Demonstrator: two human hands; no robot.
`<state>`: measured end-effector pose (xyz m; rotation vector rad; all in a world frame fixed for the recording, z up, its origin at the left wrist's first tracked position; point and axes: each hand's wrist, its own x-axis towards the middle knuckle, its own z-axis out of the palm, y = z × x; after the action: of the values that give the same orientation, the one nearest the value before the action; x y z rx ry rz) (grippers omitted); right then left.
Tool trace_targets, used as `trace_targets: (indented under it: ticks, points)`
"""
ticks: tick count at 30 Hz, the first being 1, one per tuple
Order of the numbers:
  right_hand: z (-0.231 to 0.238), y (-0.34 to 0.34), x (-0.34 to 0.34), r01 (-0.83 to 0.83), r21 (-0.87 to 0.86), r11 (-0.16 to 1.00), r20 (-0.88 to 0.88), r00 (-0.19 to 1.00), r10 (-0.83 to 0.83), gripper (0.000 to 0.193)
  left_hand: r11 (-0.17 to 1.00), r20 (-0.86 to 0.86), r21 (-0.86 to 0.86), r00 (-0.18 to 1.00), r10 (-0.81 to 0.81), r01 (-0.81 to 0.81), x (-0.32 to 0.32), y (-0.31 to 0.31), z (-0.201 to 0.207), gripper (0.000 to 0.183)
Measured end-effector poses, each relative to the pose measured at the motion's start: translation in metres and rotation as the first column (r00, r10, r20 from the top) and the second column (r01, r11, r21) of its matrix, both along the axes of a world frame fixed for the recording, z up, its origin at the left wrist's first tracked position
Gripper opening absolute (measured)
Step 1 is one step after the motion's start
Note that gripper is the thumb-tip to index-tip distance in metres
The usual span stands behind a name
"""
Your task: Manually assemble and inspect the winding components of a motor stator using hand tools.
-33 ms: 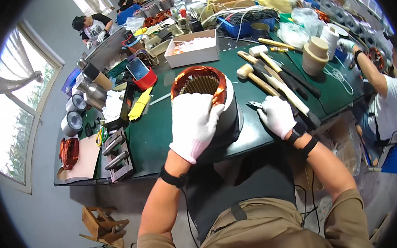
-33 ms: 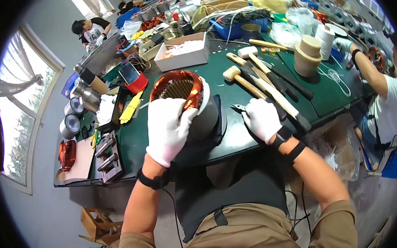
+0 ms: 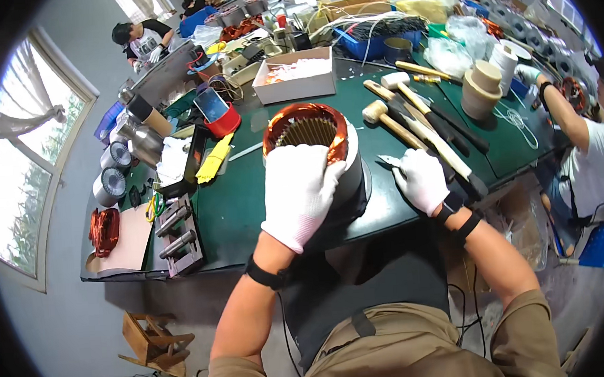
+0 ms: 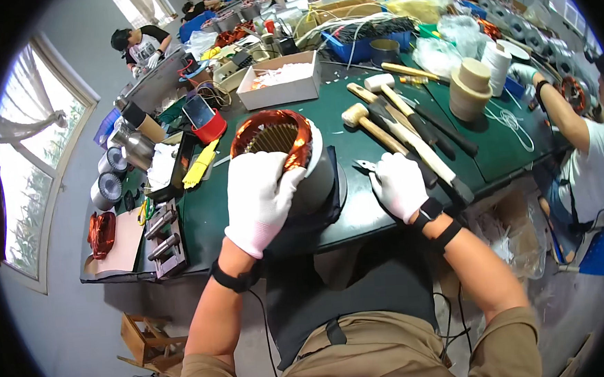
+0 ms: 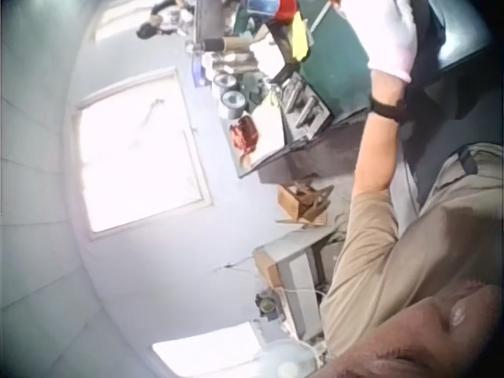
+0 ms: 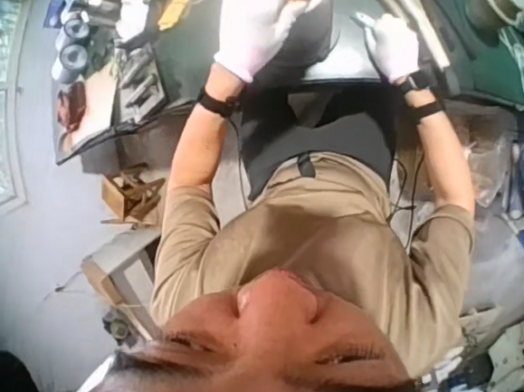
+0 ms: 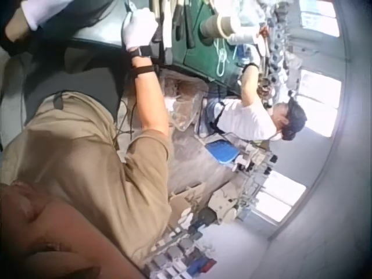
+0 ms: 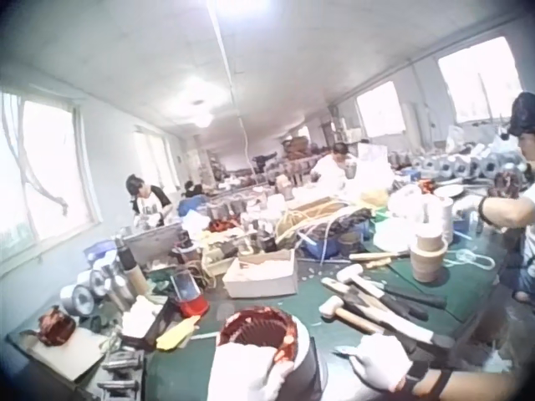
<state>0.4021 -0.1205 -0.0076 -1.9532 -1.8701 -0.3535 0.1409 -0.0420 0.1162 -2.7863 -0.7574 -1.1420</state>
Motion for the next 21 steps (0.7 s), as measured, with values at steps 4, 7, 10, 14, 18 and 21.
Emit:
trace_targets:
  ticks: [4, 7, 10, 14, 18, 21]
  points:
    - [0.002, 0.004, -0.003, -0.044, 0.081, 0.996, -0.017, 0.999, 0.046, 0.020, 0.993, -0.048, -0.113, 0.998, 0.030, -0.035, -0.008, -0.005, 0.006, 0.034]
    - [0.005, 0.003, -0.004, -0.109, 0.129, 0.986, -0.042, 0.992, 0.116, 0.020, 0.999, 0.047, -0.019, 0.998, -0.036, 0.037, -0.026, 0.004, 0.010, 0.040]
    - [0.002, 0.004, -0.003, -0.103, 0.118, 0.988, -0.049, 0.993, 0.110, 0.021, 0.994, 0.017, -0.105, 0.999, -0.036, 0.037, -0.032, 0.009, 0.005, 0.042]
    - [0.000, 0.004, 0.000, -0.088, 0.102, 0.991, -0.053, 0.994, 0.094, 0.020, 0.994, 0.048, -0.109, 0.998, -0.029, 0.034, -0.027, 0.007, -0.002, 0.035]
    - [0.004, 0.004, -0.002, -0.105, 0.126, 0.987, -0.074, 0.991, 0.115, 0.021, 0.999, 0.112, -0.050, 0.994, 0.009, -0.003, -0.013, 0.001, -0.006, 0.028]
    - [0.004, 0.004, -0.003, -0.108, 0.128, 0.986, -0.075, 0.990, 0.118, 0.021, 0.993, 0.147, 0.000, 0.982, 0.115, -0.116, -0.001, -0.010, -0.009, 0.030]
